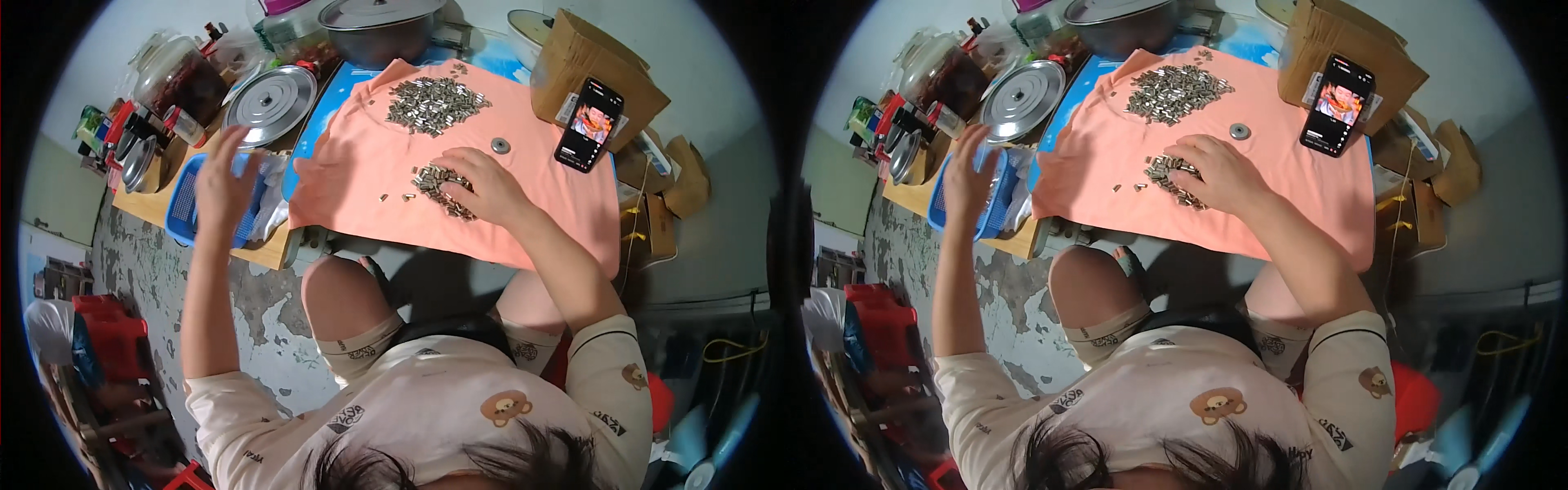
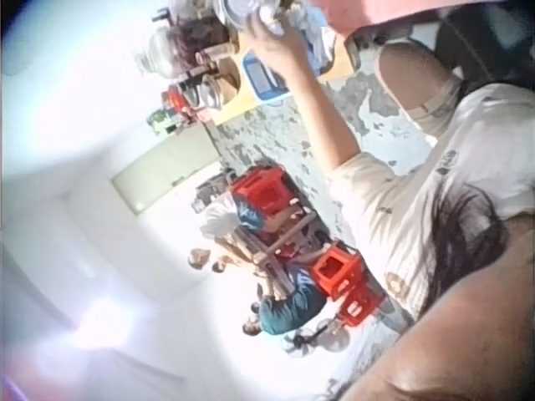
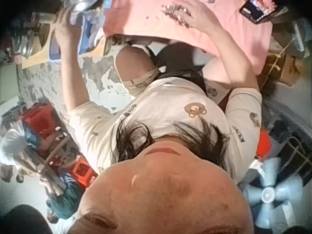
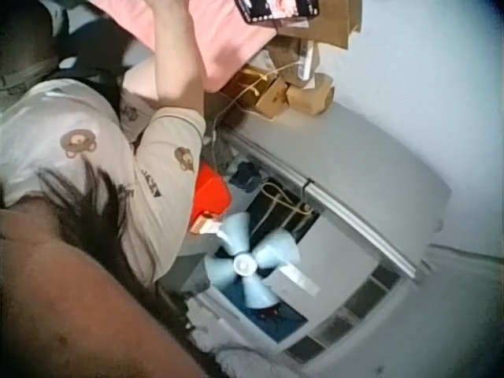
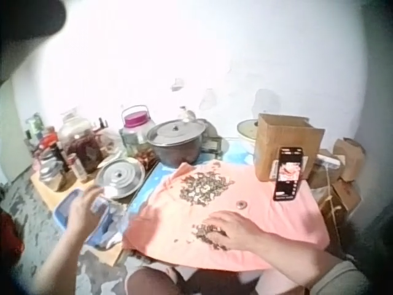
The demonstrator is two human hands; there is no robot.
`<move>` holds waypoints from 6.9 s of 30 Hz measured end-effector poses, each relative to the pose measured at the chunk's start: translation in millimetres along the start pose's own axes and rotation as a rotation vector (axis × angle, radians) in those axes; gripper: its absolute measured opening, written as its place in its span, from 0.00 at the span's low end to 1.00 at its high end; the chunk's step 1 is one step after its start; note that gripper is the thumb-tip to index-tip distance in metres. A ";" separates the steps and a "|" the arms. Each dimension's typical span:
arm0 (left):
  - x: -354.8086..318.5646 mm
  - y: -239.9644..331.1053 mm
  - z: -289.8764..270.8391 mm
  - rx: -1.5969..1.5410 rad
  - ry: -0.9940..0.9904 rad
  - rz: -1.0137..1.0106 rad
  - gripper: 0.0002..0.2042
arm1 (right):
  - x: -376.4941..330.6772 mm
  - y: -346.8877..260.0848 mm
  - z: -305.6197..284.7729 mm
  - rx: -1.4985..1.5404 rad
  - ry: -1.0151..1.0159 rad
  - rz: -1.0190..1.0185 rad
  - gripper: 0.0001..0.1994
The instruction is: Sorting small metal hardware components into a container.
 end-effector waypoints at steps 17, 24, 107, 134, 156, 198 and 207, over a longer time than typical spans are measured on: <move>-25.0 174.4 113.9 -0.375 -0.453 0.557 0.35 | -7.1 44.3 -16.3 0.625 0.392 0.379 0.16; -16.3 197.0 123.5 -0.433 -0.452 0.610 0.34 | -7.8 53.7 -12.8 0.653 0.581 0.279 0.13; 17.1 272.1 166.1 -0.530 -0.481 0.721 0.41 | -21.7 98.7 -43.8 0.559 0.682 0.478 0.11; 19.3 289.4 153.5 -0.698 -0.480 0.670 0.25 | -21.4 102.6 -41.9 0.579 0.653 0.471 0.10; 12.4 271.4 151.5 -0.835 -0.599 0.525 0.26 | -17.8 109.0 -42.0 0.279 0.657 0.410 0.11; 8.9 247.7 164.9 -1.242 -0.650 0.198 0.11 | -19.1 90.5 -46.9 0.099 0.315 0.375 0.07; 5.9 249.2 162.5 -1.334 -0.728 0.147 0.11 | -19.3 90.7 -45.3 0.092 0.342 0.357 0.07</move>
Point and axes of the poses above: each hand's wrist, its own x-axis towards the middle knuckle, its own z-axis out of the palm, y = z × x, the point moved 6 cm from there along x, towards the middle knuckle, and after that the axes turned 3 degrees about x, right-handed, at the moved point
